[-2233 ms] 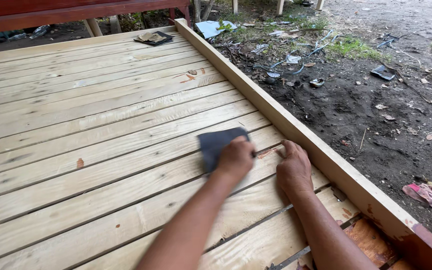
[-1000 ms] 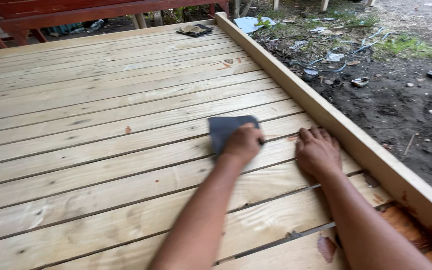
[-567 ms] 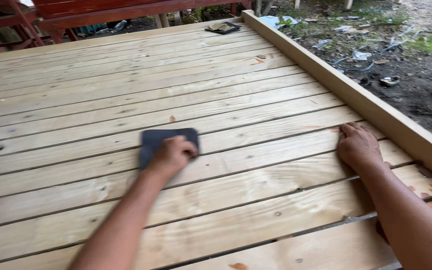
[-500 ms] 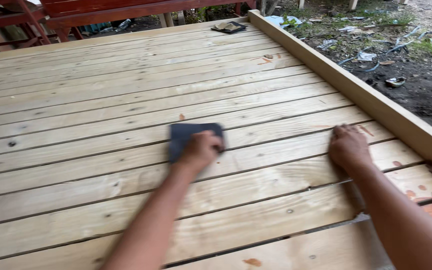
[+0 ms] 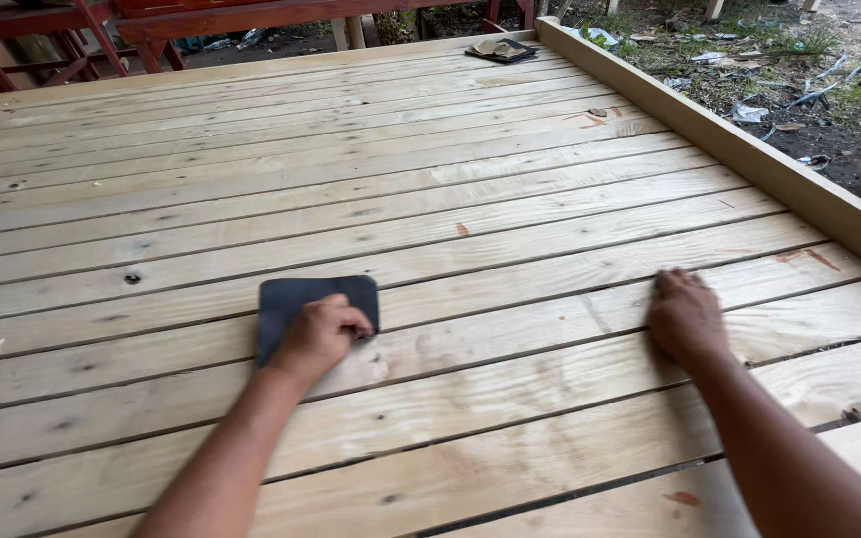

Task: The person sands the surface of a slatted wooden platform by hand, rubbing a sheet of sandpaper back and forth across the planks. They work progressively across different sections of the deck, steadying the wood with their free hand while smoothing the boards.

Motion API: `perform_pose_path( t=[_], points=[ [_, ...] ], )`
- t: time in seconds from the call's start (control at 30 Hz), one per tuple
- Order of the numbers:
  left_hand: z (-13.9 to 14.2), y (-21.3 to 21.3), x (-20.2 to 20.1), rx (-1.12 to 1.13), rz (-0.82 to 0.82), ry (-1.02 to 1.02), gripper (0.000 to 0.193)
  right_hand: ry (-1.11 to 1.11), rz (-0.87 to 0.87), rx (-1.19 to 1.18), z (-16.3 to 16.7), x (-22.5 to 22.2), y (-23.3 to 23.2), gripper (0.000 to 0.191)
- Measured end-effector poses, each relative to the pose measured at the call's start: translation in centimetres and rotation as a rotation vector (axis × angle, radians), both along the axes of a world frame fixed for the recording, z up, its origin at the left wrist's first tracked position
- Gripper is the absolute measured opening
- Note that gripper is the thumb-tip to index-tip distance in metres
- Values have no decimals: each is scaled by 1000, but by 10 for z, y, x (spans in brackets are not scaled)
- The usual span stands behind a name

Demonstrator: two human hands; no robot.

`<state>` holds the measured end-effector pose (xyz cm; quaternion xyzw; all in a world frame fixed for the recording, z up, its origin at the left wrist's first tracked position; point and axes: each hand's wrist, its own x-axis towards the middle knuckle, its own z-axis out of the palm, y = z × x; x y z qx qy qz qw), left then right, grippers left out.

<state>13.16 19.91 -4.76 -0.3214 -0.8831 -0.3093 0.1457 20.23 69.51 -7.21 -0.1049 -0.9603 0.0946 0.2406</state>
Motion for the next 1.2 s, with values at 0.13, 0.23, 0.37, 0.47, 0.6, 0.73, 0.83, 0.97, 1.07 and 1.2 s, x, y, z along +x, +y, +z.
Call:
perform_pose_path(
  t=[0.13,0.23,0.37,0.47,0.6,0.73,0.83,0.97,1.07,1.2],
  points=[
    [-12,55,-2,27,17,9,24,-127,129,-174,2,-10,-124,31],
    [-12,96,2,88,-26,13,19,64,269,-185,3,-14,-204,37],
    [-2,22,7,51,-31,20,19,-36,196,-301,8,-6,-226,40],
    [6,-94,7,-41,59,-69,22,-23,188,-279,11,-5,-222,42],
    [4,-163,3,-27,40,-123,27,-21,158,-263,12,-5,-225,41],
    [-9,-94,-7,18,-65,-5,28,-10,160,-242,17,-2,-230,45],
    [-13,-52,-11,82,-137,-52,26,-57,116,-258,22,2,-232,46],
    [-3,-109,-7,28,-72,-110,29,-130,92,-268,29,5,-236,44],
    [7,-177,-1,12,-28,-168,27,-132,87,-243,31,3,-238,46],
    [6,-164,-2,-7,-10,-176,27,-144,71,-234,29,0,-238,45]
  ],
)
